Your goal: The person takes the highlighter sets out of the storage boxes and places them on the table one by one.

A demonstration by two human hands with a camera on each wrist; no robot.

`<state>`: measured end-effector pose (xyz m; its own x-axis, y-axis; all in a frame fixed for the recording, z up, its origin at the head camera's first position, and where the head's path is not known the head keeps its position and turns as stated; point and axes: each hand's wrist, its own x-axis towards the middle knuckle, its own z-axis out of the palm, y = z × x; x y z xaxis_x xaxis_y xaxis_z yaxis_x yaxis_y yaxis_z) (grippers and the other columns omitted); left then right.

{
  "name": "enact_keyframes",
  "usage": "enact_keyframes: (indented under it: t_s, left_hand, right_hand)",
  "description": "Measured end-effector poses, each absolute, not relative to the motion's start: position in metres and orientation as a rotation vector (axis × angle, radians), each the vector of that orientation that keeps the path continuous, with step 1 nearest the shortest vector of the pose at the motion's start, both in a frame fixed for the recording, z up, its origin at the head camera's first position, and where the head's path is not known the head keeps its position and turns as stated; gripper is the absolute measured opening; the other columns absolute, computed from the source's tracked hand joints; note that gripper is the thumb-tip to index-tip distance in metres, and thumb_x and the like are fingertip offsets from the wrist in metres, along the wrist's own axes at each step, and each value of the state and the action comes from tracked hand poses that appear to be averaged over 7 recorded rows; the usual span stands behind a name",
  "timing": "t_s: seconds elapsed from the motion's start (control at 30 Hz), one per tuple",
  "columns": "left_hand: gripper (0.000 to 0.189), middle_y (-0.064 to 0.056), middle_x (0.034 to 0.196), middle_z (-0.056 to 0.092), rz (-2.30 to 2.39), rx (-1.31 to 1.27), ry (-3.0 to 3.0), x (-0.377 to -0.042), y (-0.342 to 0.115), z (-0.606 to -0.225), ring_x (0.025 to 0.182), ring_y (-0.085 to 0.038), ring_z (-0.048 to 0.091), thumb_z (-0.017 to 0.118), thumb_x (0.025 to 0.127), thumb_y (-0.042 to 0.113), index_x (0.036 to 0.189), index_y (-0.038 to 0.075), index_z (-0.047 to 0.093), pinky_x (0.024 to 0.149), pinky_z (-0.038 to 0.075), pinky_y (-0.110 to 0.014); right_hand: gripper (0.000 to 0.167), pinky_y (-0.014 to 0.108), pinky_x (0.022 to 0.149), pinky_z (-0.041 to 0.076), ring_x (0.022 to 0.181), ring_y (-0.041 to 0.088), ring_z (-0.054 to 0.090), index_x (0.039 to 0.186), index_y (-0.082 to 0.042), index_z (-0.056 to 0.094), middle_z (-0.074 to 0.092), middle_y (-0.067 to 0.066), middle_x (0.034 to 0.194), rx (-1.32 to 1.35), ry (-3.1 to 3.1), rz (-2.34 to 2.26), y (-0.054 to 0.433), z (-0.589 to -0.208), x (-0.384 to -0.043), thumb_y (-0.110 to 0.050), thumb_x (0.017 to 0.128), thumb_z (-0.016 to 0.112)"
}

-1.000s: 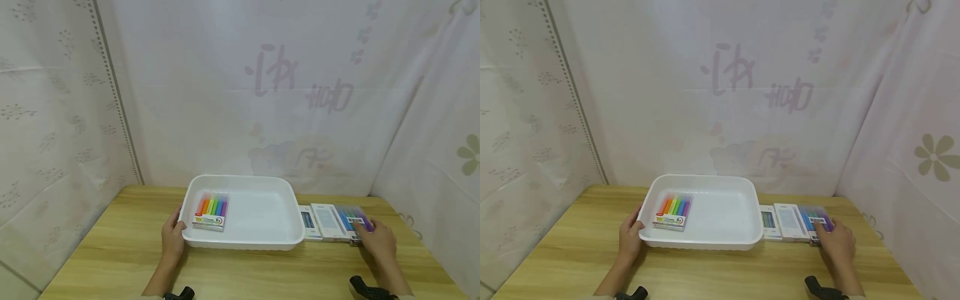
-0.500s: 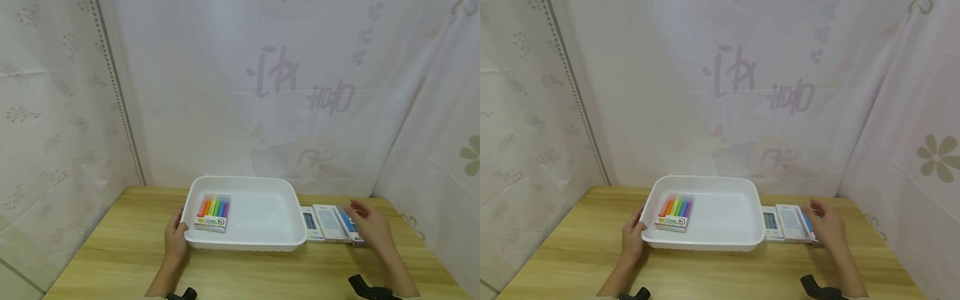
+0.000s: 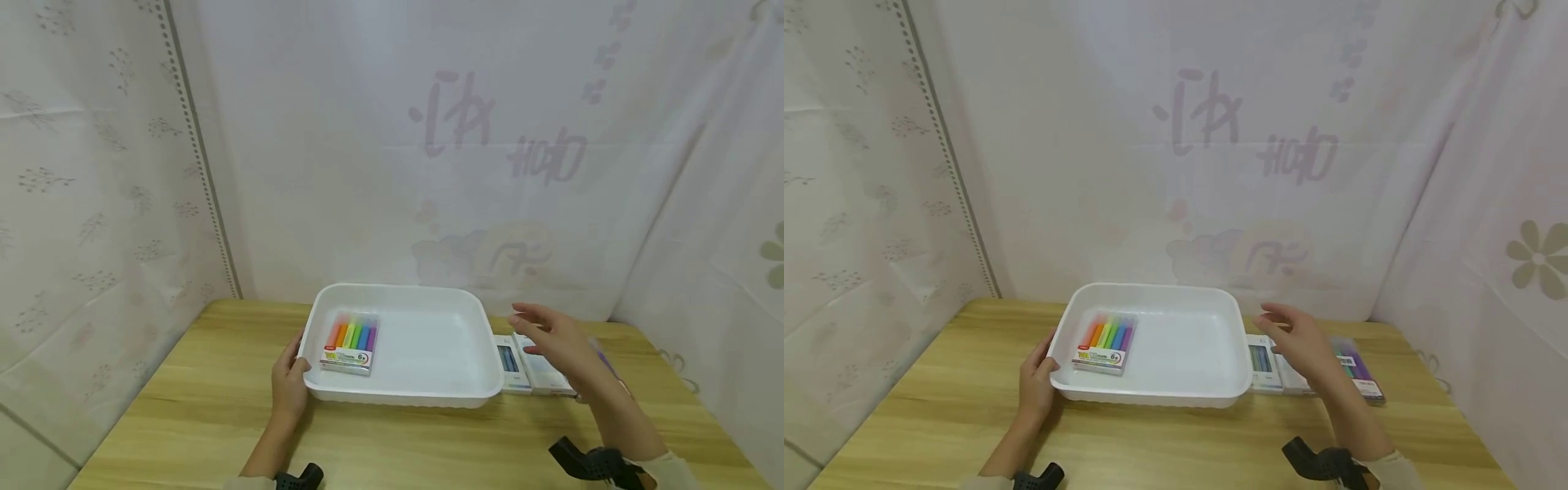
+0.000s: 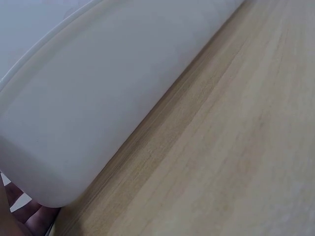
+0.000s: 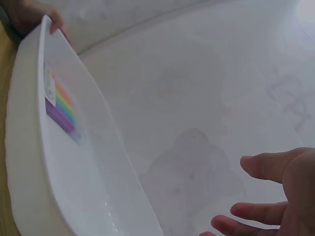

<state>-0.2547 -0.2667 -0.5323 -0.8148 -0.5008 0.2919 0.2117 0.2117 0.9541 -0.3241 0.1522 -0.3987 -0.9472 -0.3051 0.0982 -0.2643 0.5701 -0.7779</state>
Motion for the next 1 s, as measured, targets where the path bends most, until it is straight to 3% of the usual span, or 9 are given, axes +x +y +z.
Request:
enact_keyframes:
  t_s: [0.17, 0.4, 0.7, 0.93, 1.0]
  left_hand:
    - [0.066, -0.013, 0.153, 0.052, -1.657, 0.286, -1.944, -0.254, -0.265, -0.531, 0.139, -0.029, 0.05, 0.04, 0.084, -0.004, 0.148, 0.007, 0.051, 0.094, 0.042, -0.008]
    - [0.067, -0.013, 0.153, 0.051, -1.673, 0.27, -1.921, -0.254, -0.267, -0.532, 0.139, -0.03, 0.049, 0.04, 0.083, -0.004, 0.148, 0.006, 0.051, 0.088, 0.04, -0.002]
    - [0.066, -0.013, 0.154, 0.051, -1.674, 0.244, -1.944, -0.255, -0.265, -0.532, 0.14, -0.029, 0.049, 0.04, 0.084, -0.004, 0.149, 0.007, 0.05, 0.092, 0.042, -0.007]
    - [0.066, -0.017, 0.152, 0.052, -1.662, 0.268, -1.939, -0.255, -0.265, -0.534, 0.129, -0.033, 0.055, 0.039, 0.083, -0.004, 0.148, 0.005, 0.05, 0.081, 0.047, -0.007]
    - [0.063, -0.017, 0.15, 0.053, -1.635, 0.283, -1.943, -0.255, -0.265, -0.533, 0.131, -0.033, 0.055, 0.04, 0.083, -0.003, 0.145, 0.001, 0.053, 0.083, 0.045, -0.004]
  right_hand:
    - [0.067, 0.048, 0.091, 0.06, 0.131, 0.046, 0.053, 0.154, -0.003, 0.037, 0.048, 0.028, 0.148, -0.623, 2.58, -1.372, 0.128, -0.391, -0.328, -0.042, 0.102, 0.054]
    - [0.068, 0.049, 0.1, 0.055, 0.137, 0.042, 0.051, 0.153, -0.006, 0.04, 0.05, 0.022, 0.151, -0.625, 2.469, -1.324, 0.087, -0.401, -0.346, -0.045, 0.1, 0.057]
    - [0.067, 0.045, 0.094, 0.059, 0.138, 0.042, 0.051, 0.152, -0.006, 0.039, 0.044, 0.019, 0.157, -0.457, 2.222, -1.463, 0.051, -0.406, -0.366, -0.04, 0.098, 0.06]
    - [0.072, 0.049, 0.095, 0.058, 0.14, 0.044, 0.048, 0.155, -0.001, 0.035, 0.042, 0.021, 0.157, -0.457, 2.175, -1.418, 0.024, -0.409, -0.375, -0.039, 0.099, 0.059]
    - [0.07, 0.049, 0.094, 0.058, 0.138, 0.043, 0.049, 0.153, -0.001, 0.037, 0.043, 0.023, 0.156, -0.433, 2.163, -1.411, 0.015, -0.411, -0.377, -0.039, 0.098, 0.06]
